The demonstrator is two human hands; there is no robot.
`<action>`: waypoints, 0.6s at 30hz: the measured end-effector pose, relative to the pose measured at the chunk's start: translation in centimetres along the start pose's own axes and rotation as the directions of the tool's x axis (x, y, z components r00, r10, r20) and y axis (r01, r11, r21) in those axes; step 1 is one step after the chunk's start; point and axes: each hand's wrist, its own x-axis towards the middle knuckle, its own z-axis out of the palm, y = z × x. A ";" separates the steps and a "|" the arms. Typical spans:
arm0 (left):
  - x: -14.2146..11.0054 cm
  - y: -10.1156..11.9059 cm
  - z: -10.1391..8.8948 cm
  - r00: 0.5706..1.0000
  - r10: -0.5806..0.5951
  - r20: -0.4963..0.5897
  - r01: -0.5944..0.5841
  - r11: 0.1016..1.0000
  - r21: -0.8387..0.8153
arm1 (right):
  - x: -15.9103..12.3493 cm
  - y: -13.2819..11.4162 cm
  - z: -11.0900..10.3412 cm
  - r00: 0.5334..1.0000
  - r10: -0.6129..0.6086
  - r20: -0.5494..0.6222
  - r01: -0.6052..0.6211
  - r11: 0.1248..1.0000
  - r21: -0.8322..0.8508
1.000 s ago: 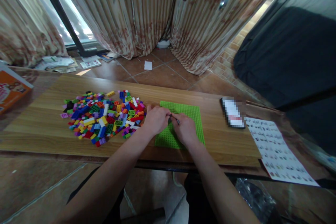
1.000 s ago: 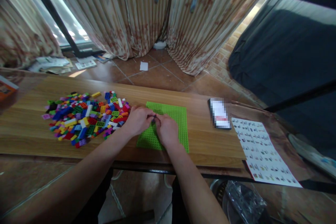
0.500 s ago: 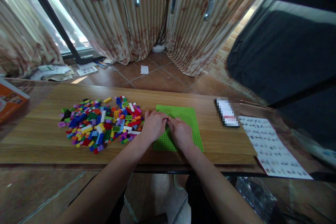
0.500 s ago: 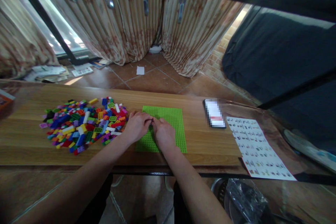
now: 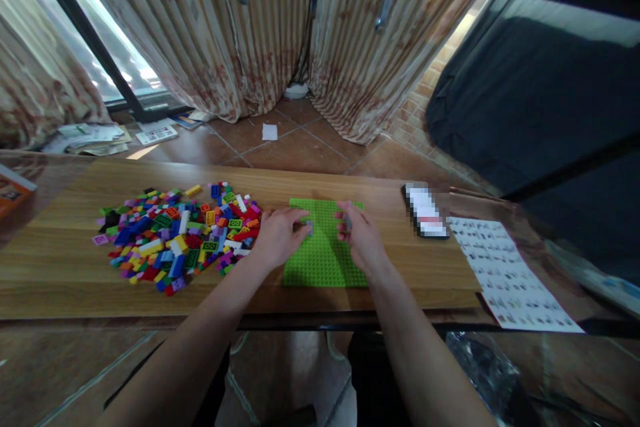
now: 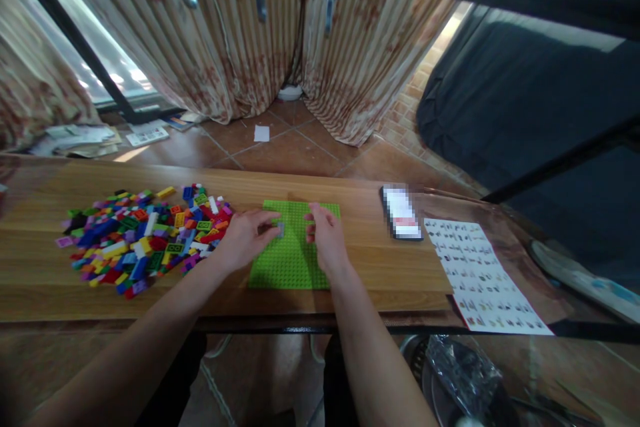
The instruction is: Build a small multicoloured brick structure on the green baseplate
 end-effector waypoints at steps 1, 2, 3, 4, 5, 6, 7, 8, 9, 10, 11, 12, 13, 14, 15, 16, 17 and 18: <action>0.0 0.2 0.2 1.000 0.015 0.011 -0.016 0.999 0.033 | -0.1 -0.1 0.0 0.999 0.041 0.014 -0.042 0.998 0.047; -0.1 0.4 0.4 0.999 0.027 0.024 -0.029 0.998 0.064 | -0.1 -0.1 0.0 0.997 0.071 0.028 -0.073 0.994 0.083; -0.1 0.5 0.5 0.999 0.036 0.037 -0.039 0.995 0.087 | -0.1 -0.1 0.0 0.995 0.091 0.043 -0.095 0.990 0.108; -0.2 0.6 0.6 0.998 0.043 0.048 -0.047 0.994 0.103 | -0.1 -0.1 -0.1 0.993 0.103 0.058 -0.110 0.986 0.126; -0.2 0.7 0.7 0.997 0.046 0.056 -0.052 0.992 0.113 | 0.0 0.0 -0.2 0.991 0.109 0.074 -0.118 0.984 0.134; -0.3 0.8 0.7 0.997 0.051 0.057 -0.057 0.991 0.122 | 0.1 0.1 -0.3 0.990 0.110 0.088 -0.122 0.983 0.138; -0.3 0.8 0.7 0.997 0.057 0.057 -0.064 0.989 0.131 | 0.2 0.2 -0.4 0.989 0.109 0.102 -0.123 0.983 0.138; -0.3 0.8 0.7 0.996 0.063 0.056 -0.070 0.988 0.140 | 0.3 0.3 -0.4 0.988 0.105 0.114 -0.120 0.983 0.138; -0.4 0.7 0.7 0.996 0.070 0.054 -0.077 0.986 0.146 | 0.3 0.4 -0.4 0.987 0.099 0.124 -0.116 0.983 0.140; -0.4 0.7 0.7 0.996 0.076 0.053 -0.083 0.985 0.150 | 0.4 0.4 -0.5 0.987 0.093 0.134 -0.112 0.983 0.145; -0.4 0.6 0.7 0.995 0.081 0.056 -0.089 0.985 0.150 | 0.4 0.5 -0.4 0.986 0.088 0.142 -0.109 0.982 0.152; -0.4 0.6 0.7 0.995 0.084 0.062 -0.093 0.984 0.151 | 0.4 0.5 -0.4 0.986 0.083 0.145 -0.106 0.981 0.159; -0.3 0.6 0.7 0.994 0.087 0.070 -0.097 0.984 0.152 | 0.3 0.5 -0.4 0.986 0.080 0.144 -0.104 0.981 0.166; -0.3 0.6 0.7 0.993 0.091 0.079 -0.102 0.982 0.157 | 0.3 0.5 -0.4 0.987 0.077 0.139 -0.101 0.980 0.172; -0.3 0.7 0.7 0.992 0.094 0.087 -0.108 0.980 0.165 | 0.2 0.5 -0.4 0.988 0.074 0.133 -0.097 0.980 0.176; -0.2 0.8 0.7 0.991 0.097 0.093 -0.112 0.978 0.174 | 0.2 0.5 -0.4 0.989 0.069 0.129 -0.091 0.980 0.176; -0.2 0.9 0.6 0.990 0.102 0.093 -0.118 0.976 0.185 | 0.2 0.5 -0.4 0.990 0.062 0.128 -0.083 0.982 0.171; -0.2 1.0 0.6 0.990 0.107 0.089 -0.123 0.972 0.200 | 0.2 0.6 -0.5 0.990 0.052 0.133 -0.073 0.985 0.159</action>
